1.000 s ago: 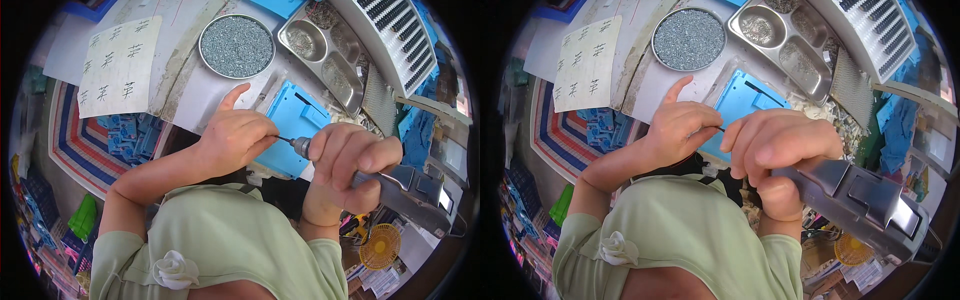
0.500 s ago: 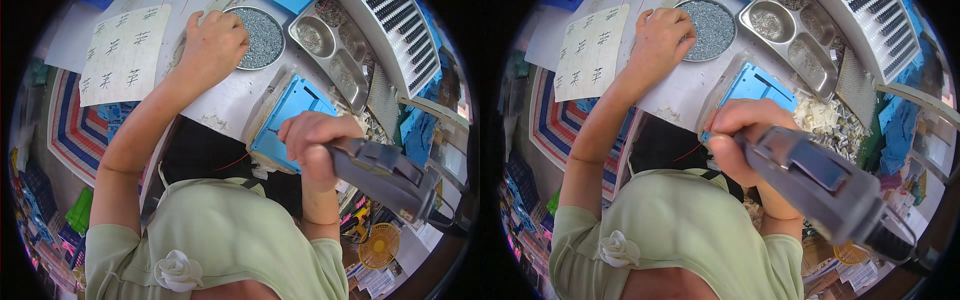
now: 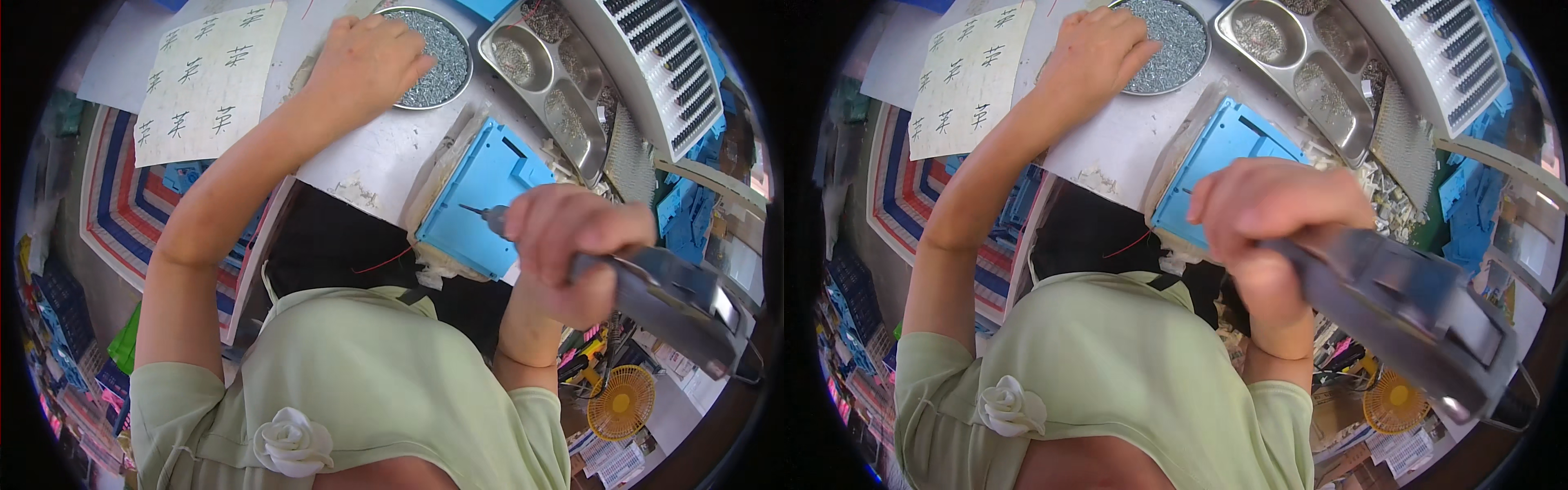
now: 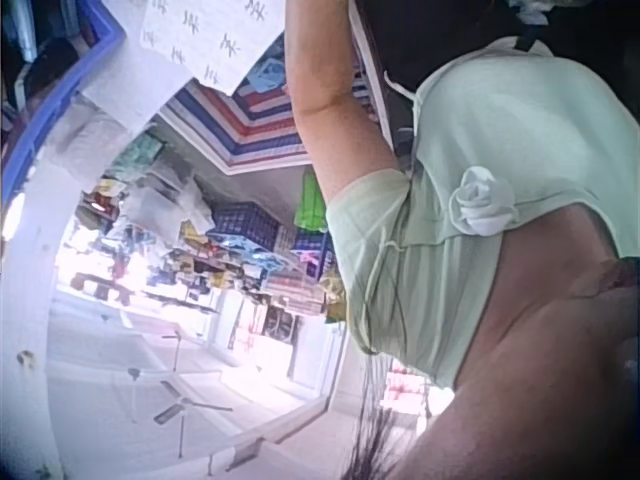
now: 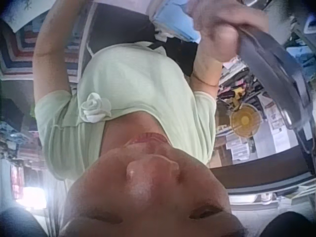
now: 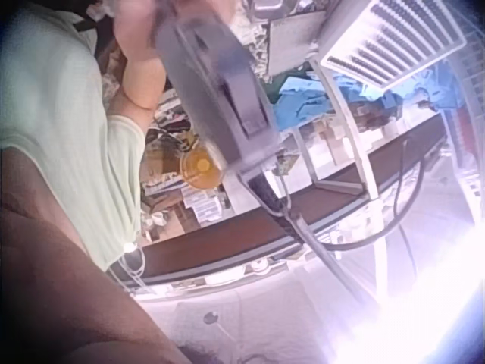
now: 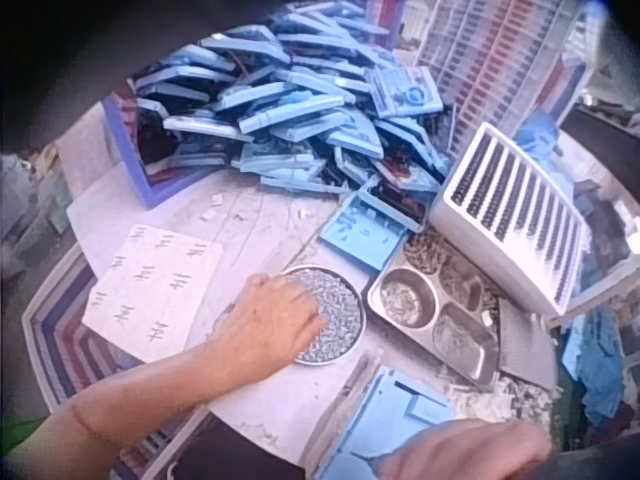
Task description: Assembling an electronic device into a blue plastic shell, including soldering wires and using an electric screwdriver to fasten components.
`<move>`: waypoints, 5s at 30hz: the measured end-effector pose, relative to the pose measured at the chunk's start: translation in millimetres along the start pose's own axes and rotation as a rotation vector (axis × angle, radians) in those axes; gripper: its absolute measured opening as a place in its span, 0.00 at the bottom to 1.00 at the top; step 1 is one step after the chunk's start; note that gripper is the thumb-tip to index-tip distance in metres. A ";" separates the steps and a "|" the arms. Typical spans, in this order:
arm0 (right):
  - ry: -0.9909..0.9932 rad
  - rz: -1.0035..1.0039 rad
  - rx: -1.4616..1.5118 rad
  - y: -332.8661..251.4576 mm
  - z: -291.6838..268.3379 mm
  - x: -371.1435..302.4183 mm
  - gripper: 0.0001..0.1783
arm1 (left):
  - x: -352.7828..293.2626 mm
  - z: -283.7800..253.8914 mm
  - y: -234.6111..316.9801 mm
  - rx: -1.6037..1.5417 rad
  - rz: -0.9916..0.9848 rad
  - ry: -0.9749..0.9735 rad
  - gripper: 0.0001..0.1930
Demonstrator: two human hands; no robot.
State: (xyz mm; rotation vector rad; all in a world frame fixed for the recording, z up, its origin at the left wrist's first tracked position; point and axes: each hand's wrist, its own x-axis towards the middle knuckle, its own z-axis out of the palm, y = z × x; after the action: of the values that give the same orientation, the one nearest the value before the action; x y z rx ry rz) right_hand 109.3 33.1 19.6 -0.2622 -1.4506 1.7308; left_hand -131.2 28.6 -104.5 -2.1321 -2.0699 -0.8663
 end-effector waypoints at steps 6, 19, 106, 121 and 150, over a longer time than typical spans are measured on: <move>-0.151 -0.082 -0.126 -22.6 -6.3 -3.6 0.14 | -49.4 -41.8 84.8 -0.438 0.203 -0.070 0.10; -0.025 -0.015 -0.015 -12.1 11.4 -23.7 0.18 | -72.3 -55.3 97.2 -0.481 0.213 -0.210 0.15; 0.406 -0.130 -0.320 -75.7 -100.2 -27.3 0.25 | 225.6 62.0 -28.5 0.333 0.560 0.295 0.12; 0.429 -0.115 -0.303 -76.0 -104.2 -19.4 0.23 | 238.0 72.4 -20.8 0.398 0.541 0.104 0.16; 0.248 0.655 0.794 35.5 -108.7 -85.6 0.30 | -27.9 -15.1 78.5 -0.869 0.199 0.105 0.19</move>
State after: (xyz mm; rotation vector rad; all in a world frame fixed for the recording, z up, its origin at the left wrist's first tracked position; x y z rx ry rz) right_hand 215.1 51.2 -74.7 -0.5258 -0.4222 2.5373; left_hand -61.9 -11.1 -76.6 -2.4758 -1.5191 -2.0585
